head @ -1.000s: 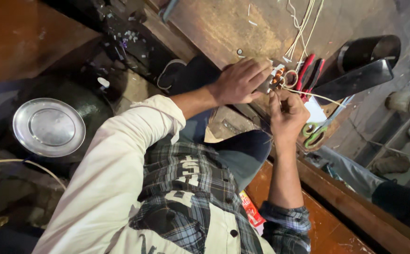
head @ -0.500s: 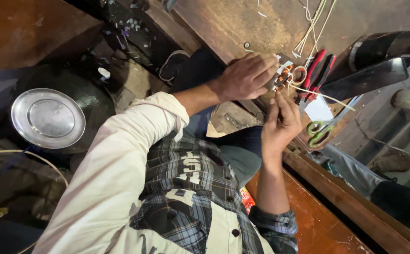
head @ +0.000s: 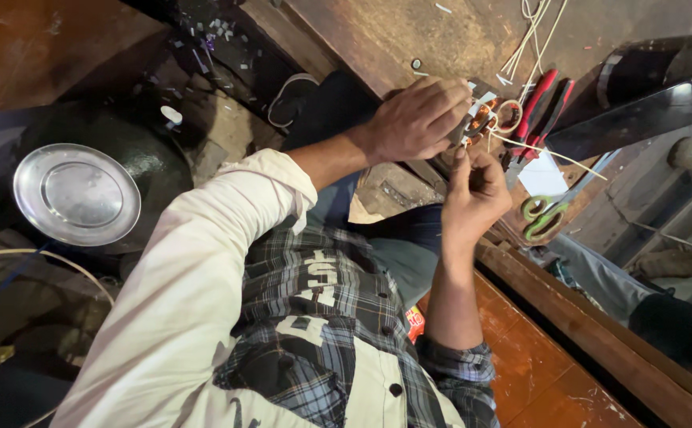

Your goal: The person winds thin insulated wire around a small circular core, using pliers to strip wire ends and scissors to cut the wire. The person repeatedly wraps, trims, and adjusts the wire on the core.

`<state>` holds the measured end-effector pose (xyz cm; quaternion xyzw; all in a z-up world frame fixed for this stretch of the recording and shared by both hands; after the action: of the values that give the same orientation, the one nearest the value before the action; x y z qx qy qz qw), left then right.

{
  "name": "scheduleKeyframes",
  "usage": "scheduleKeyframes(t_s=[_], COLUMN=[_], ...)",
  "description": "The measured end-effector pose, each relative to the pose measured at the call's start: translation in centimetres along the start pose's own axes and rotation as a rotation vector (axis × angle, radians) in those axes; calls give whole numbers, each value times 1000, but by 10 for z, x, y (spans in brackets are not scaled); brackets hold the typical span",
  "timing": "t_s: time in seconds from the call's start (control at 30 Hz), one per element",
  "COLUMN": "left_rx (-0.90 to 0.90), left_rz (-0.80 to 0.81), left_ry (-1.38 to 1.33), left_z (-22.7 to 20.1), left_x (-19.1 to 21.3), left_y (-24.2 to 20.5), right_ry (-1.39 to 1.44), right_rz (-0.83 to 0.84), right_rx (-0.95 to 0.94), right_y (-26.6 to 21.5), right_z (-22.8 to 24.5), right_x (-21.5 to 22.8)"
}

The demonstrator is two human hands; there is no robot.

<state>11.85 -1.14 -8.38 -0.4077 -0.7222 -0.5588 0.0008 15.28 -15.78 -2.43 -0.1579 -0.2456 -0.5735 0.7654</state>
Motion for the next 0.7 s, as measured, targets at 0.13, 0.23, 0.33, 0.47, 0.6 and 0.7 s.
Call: scheduleKeyframes(t_s=[0.13, 0.23, 0.33, 0.47, 0.6, 0.7], left_rx=[-4, -12, -13, -32, -74, -96], left_rz=[11, 43, 54, 20, -18, -31], left_ry=[6, -5, 3, 35, 24, 72], left_z=[1, 1, 2, 2, 1, 1], left_x=[-2, -7, -12, -15, -16, -15], left_y=[-2, -2, -4, -6, -6, -5], right_ry=[124, -67, -101, -35, -12, 16], right_rz=[20, -46, -41, -9, 28, 17], right_rx=[-44, 141, 198, 9, -37, -68], right_y=[1, 2, 3, 9, 15, 19], right_z=[2, 13, 13, -4, -7, -5], right_x=[2, 6, 6, 7, 7, 4])
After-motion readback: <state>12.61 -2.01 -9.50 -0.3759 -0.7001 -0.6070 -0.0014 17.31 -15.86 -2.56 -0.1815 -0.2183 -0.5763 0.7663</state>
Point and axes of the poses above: each hand's wrist, its own y-axis towards the middle knuckle, its own x-axis out of the back of the hand, z = x × y, the point moved 7 cm from there along y, towards the middle knuckle, and after that the axes turned 7 degrees about -x, right-handed, at the moved point
